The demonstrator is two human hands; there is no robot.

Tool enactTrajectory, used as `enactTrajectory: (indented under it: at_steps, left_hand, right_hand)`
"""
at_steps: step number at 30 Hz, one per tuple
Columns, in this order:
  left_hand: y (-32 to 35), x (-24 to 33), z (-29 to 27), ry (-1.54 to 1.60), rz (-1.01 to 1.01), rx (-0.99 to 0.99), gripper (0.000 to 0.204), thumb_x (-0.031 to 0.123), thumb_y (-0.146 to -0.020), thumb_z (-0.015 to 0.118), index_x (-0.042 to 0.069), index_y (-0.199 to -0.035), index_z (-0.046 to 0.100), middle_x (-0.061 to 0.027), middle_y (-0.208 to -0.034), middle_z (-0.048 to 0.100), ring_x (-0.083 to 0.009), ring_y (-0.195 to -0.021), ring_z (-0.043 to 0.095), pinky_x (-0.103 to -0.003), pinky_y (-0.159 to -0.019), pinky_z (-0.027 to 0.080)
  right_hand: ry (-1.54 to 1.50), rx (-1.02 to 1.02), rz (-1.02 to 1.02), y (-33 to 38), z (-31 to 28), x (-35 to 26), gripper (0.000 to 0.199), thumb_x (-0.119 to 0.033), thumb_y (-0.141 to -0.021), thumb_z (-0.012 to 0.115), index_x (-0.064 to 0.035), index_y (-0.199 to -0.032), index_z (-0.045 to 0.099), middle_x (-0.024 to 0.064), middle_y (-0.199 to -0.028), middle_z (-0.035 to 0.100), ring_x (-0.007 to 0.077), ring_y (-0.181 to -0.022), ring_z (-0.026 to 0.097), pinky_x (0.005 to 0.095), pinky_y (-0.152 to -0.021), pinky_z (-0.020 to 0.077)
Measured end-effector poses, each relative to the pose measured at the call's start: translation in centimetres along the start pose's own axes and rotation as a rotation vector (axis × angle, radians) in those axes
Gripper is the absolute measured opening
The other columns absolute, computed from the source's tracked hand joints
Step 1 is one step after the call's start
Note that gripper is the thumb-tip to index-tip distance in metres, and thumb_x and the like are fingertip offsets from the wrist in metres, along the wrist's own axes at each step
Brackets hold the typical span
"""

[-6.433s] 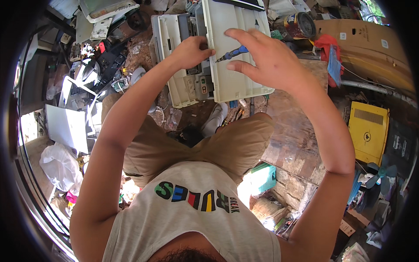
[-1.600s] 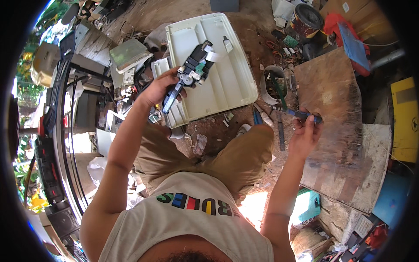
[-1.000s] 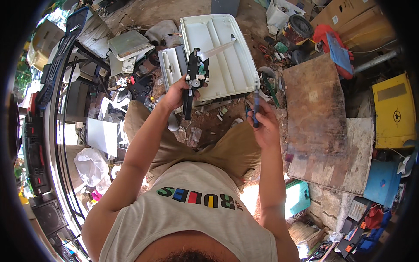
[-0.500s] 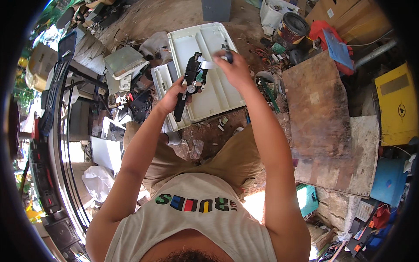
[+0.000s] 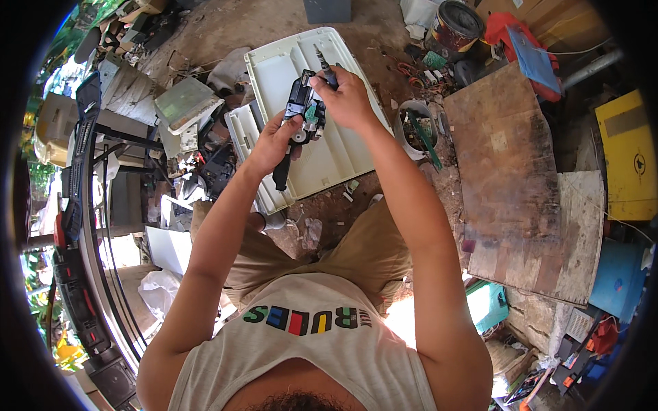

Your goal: The person uses a screwdriver to remove components from a printer, handles a circuit board and a long plastic scanner unit, and then uses a screwdriver to remove screws from the scanner unit.

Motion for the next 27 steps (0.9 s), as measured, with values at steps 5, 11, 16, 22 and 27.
enactTrajectory:
  at_steps: [5,11,16,22,27]
  left_hand:
    - [-0.3,0.0,0.7,0.062,0.05,-0.009,0.033,0.036,-0.097,0.057,0.006,-0.111,0.058,-0.0062,-0.084,0.069,-0.009,-0.052,0.053,-0.024,-0.048,0.043]
    - [-0.1,-0.4,-1.0,0.05,0.016,0.03,0.032,0.034,-0.095,0.061,0.006,-0.11,0.059,-0.0057,-0.086,0.068,-0.0088,-0.055,0.053,-0.023,-0.05,0.043]
    - [0.6,0.8,-0.4,-0.004,0.03,0.003,0.031,0.034,-0.095,0.06,0.009,-0.113,0.06,-0.0063,-0.088,0.069,-0.0084,-0.059,0.054,-0.023,-0.053,0.044]
    - [0.2,-0.6,-0.8,0.161,-0.103,-0.166,0.05,0.051,-0.101,0.036,0.01,-0.123,0.057,-0.0082,-0.101,0.069,-0.0144,-0.077,0.065,-0.027,-0.062,0.053]
    - [-0.4,-0.4,0.2,0.35,-0.182,-0.23,0.059,0.054,-0.102,0.027,0.012,-0.135,0.05,-0.0122,-0.12,0.064,-0.024,-0.105,0.064,-0.037,-0.071,0.056]
  right_hand:
    - [-0.059,0.129,-0.029,0.9,0.3,-0.6,0.024,-0.026,-0.092,0.066,-0.0028,-0.088,0.066,-0.0035,-0.07,0.057,0.0067,-0.066,0.05,0.0253,-0.062,0.0428]
    - [0.018,-0.254,0.102,-0.7,-2.2,0.7,0.027,-0.028,-0.09,0.069,-0.0023,-0.1,0.07,-0.0041,-0.075,0.062,0.0062,-0.07,0.053,0.0251,-0.065,0.0443]
    - [0.152,-0.245,-0.023,0.0,-3.2,-2.2,0.028,-0.028,-0.087,0.072,-0.0027,-0.101,0.071,0.0003,-0.078,0.067,0.0075,-0.072,0.057,0.0262,-0.069,0.0468]
    - [0.248,-0.218,-0.004,-0.1,-3.9,-1.4,0.032,-0.032,-0.083,0.075,-0.0022,-0.096,0.071,0.0079,-0.073,0.067,0.0151,-0.064,0.058,0.031,-0.063,0.0472]
    - [0.201,-0.214,-0.015,0.0,-3.7,-1.2,0.032,-0.031,-0.083,0.075,-0.0018,-0.095,0.071,0.0081,-0.074,0.068,0.0155,-0.065,0.059,0.0305,-0.064,0.0472]
Point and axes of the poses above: each hand's wrist, its own y-axis away from the middle knuckle, its own z-axis out of the palm, x = y × z, the point moved 3 cm from there along -y, towards the middle knuckle
